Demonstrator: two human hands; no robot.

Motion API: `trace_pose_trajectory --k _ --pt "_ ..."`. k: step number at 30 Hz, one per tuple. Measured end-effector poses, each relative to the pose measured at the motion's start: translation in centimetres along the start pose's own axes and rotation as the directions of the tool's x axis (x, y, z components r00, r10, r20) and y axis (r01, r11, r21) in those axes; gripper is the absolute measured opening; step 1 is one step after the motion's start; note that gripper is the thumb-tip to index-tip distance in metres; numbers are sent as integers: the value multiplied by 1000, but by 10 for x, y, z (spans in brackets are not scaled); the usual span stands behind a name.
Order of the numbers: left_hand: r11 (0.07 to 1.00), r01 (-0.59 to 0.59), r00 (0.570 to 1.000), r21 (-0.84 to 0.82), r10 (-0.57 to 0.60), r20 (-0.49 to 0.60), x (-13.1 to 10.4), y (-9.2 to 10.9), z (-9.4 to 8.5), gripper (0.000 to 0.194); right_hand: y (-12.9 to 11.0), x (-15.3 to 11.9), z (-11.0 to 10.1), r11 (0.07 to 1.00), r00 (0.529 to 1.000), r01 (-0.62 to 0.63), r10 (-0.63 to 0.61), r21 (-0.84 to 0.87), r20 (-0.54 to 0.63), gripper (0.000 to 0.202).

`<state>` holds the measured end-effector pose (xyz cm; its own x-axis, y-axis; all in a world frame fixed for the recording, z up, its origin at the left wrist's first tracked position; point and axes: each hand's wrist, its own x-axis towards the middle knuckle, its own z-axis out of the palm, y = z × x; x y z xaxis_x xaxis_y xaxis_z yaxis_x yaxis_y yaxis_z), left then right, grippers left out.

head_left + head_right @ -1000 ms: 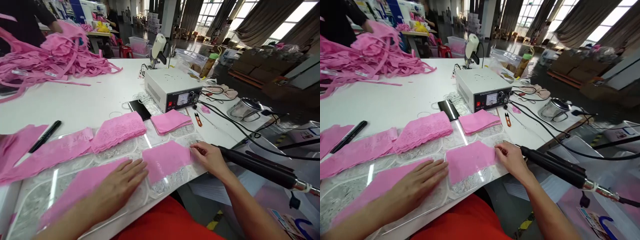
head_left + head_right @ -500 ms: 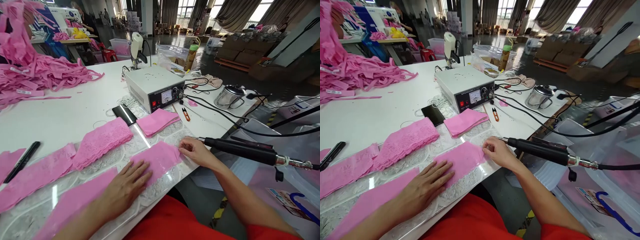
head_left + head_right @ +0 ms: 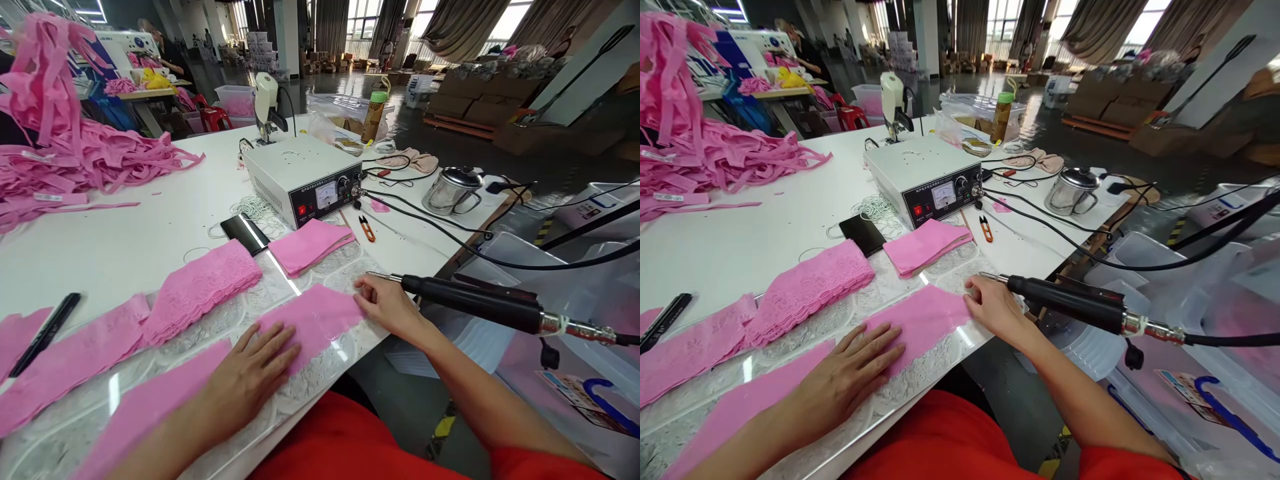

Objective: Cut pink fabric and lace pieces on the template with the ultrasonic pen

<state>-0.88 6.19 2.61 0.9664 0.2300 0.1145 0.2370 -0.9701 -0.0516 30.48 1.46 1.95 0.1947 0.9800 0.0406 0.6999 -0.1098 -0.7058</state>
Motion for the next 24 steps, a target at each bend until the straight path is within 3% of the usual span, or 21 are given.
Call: trace_pose_trajectory --k 5,10,13,16,20,22,24 --pt "999 -6 1000 -46 6 8 13 -4 -5 41 7 -9 -2 995 990 70 -78 -76 -114 16" --pt "993 -29 999 -111 31 9 47 -3 0 41 20 -25 -2 987 966 117 -139 -113 -216 12" --pt "984 -67 997 -165 70 12 69 -3 5 42 26 -37 -5 993 960 94 -108 -66 -259 15" --pt "972 -110 993 -209 118 24 86 -5 9 43 33 -51 -12 991 963 -13 48 133 -263 19" --pt "964 -153 982 -218 172 72 98 -10 13 45 49 -65 -19 846 948 -182 286 501 -139 30" --pt "962 -168 978 -217 190 84 99 -12 15 46 58 -68 -18 777 910 -150 351 612 -222 30" --pt "961 -177 976 -212 199 88 100 -13 17 46 62 -69 -14 735 849 -10 364 678 -383 41"
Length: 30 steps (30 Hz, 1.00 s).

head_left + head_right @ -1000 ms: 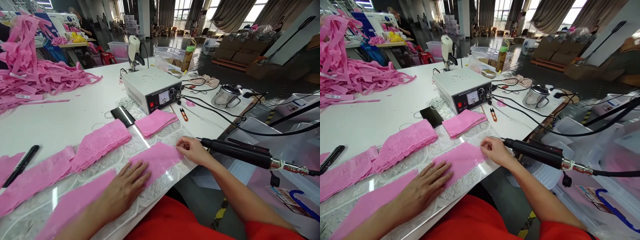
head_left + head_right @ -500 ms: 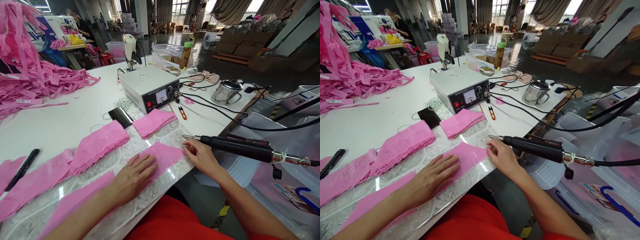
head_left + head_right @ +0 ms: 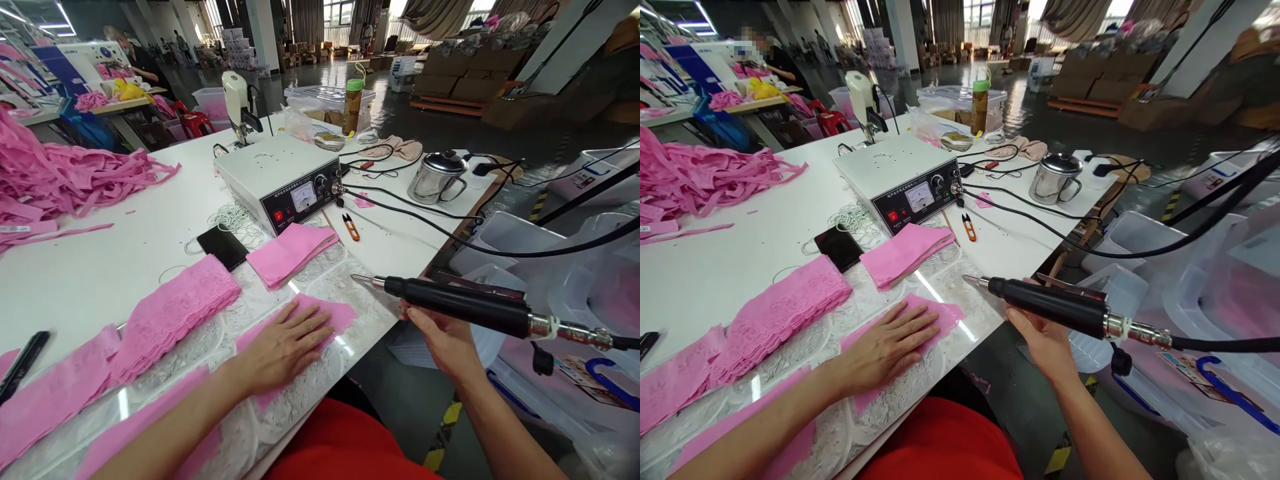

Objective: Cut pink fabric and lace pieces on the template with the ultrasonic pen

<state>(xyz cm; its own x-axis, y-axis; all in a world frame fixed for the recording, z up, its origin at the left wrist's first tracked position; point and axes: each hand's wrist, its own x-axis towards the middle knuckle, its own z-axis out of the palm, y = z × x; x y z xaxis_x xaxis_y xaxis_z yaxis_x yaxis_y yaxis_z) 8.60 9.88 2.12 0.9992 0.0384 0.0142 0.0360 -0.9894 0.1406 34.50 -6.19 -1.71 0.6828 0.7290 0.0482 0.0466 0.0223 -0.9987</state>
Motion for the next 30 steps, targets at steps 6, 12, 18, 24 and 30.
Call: trace_pose_trajectory --k 6,12,18,24,30 --pt "1000 -13 1000 22 14 -19 0 0 1 47 -2 10 35 919 943 308 -260 247 -210 58" --pt "999 -14 1000 33 15 -6 1 0 0 47 -30 32 58 863 874 427 -317 271 -368 27" --pt "1000 4 1000 1 -4 15 1 2 0 47 -61 26 42 824 882 458 -376 333 -283 17" --pt "999 10 1000 -30 -10 -5 1 2 1 48 -63 18 46 858 909 417 -386 301 -159 18" --pt "1000 9 1000 -19 -9 -8 1 3 1 47 -60 18 48 829 916 400 -377 391 -139 13"
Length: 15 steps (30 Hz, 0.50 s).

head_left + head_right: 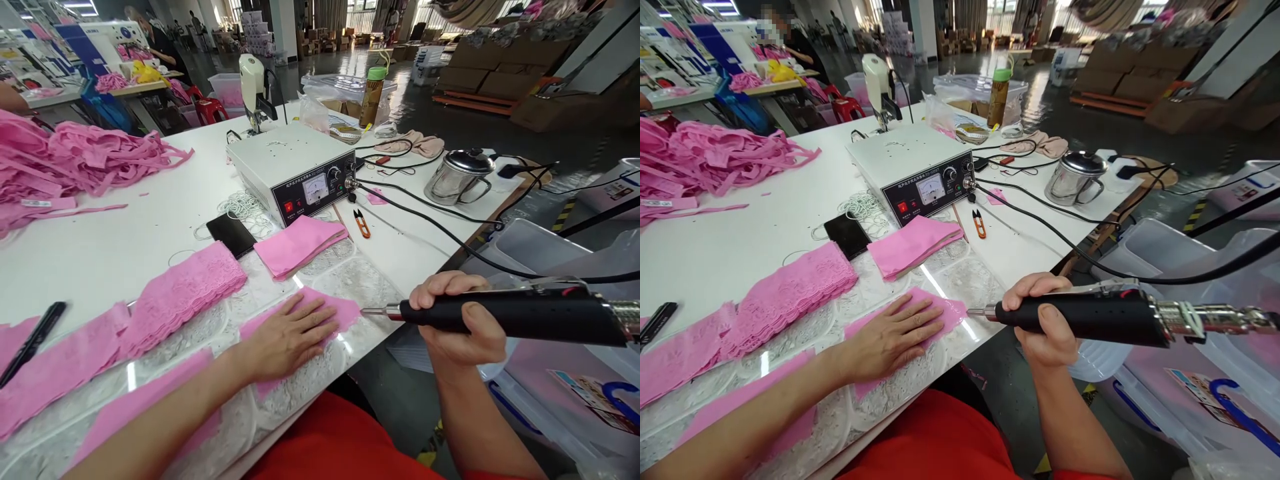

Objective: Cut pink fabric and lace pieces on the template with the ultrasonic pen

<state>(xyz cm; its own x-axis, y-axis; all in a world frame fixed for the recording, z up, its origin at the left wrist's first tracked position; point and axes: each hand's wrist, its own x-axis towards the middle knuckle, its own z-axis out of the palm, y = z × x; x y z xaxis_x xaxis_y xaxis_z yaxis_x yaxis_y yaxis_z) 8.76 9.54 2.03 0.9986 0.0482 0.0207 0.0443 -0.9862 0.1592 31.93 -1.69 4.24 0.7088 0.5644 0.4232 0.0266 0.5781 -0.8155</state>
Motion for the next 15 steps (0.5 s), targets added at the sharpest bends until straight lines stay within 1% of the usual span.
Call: trace_pose_trajectory --k 6,15 --pt "1000 -3 999 -16 2 -35 0 0 0 49 0 1 0 999 1000 -6 6 -46 13 15" --pt "1000 -5 999 -12 4 -43 -1 0 2 48 3 2 -1 1000 999 -16 17 -25 45 17"
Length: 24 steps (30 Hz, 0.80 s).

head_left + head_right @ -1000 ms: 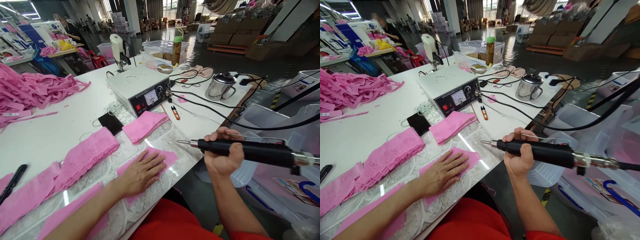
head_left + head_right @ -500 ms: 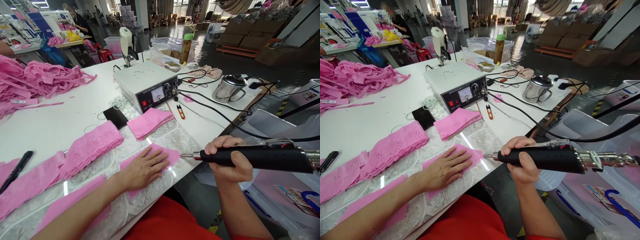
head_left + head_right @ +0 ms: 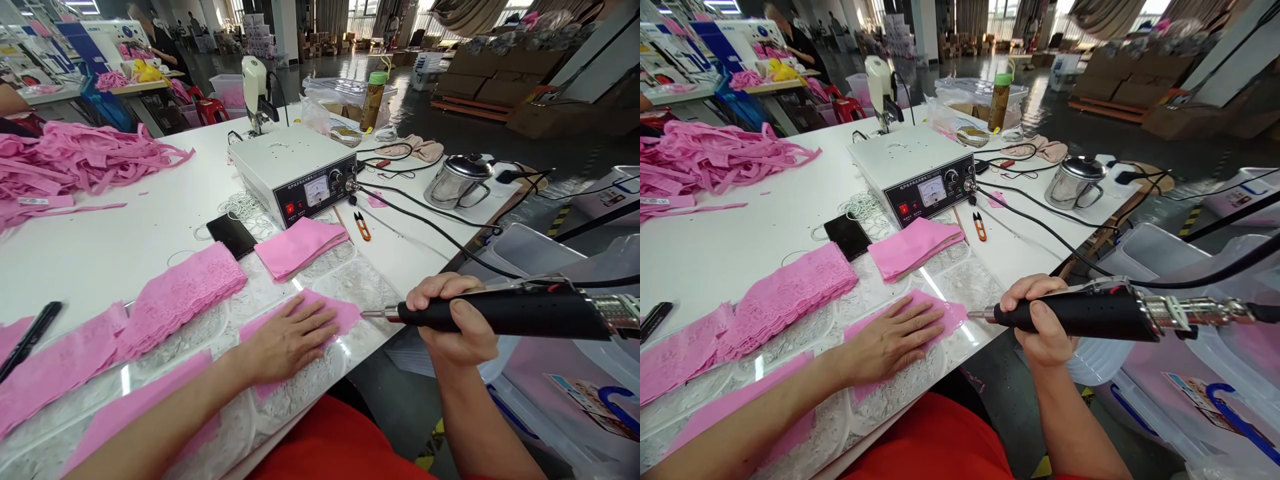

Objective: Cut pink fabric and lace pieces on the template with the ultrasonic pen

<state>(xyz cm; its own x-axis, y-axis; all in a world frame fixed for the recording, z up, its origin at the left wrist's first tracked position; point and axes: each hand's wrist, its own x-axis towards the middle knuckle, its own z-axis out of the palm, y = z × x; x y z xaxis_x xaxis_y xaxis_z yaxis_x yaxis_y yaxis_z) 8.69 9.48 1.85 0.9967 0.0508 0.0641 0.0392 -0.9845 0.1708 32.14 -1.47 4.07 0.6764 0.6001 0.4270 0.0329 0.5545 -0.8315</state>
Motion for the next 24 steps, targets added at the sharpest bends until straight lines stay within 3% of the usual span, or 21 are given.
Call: trace_pose_trajectory --k 10,13,18,24 --pt "999 28 997 -20 -27 69 1 2 -6 50 -8 3 -5 1000 999 9 -8 23 -46 9" --pt "998 44 998 -48 -42 39 -2 4 -10 48 -14 2 -4 998 997 -23 28 58 -74 9" --pt "986 142 987 -84 -147 -62 -32 8 -15 39 -19 -3 0 991 993 -72 81 110 -81 14" --pt "945 298 951 -137 -306 -38 -75 19 -14 34 -13 -14 8 976 992 -128 129 177 2 24"
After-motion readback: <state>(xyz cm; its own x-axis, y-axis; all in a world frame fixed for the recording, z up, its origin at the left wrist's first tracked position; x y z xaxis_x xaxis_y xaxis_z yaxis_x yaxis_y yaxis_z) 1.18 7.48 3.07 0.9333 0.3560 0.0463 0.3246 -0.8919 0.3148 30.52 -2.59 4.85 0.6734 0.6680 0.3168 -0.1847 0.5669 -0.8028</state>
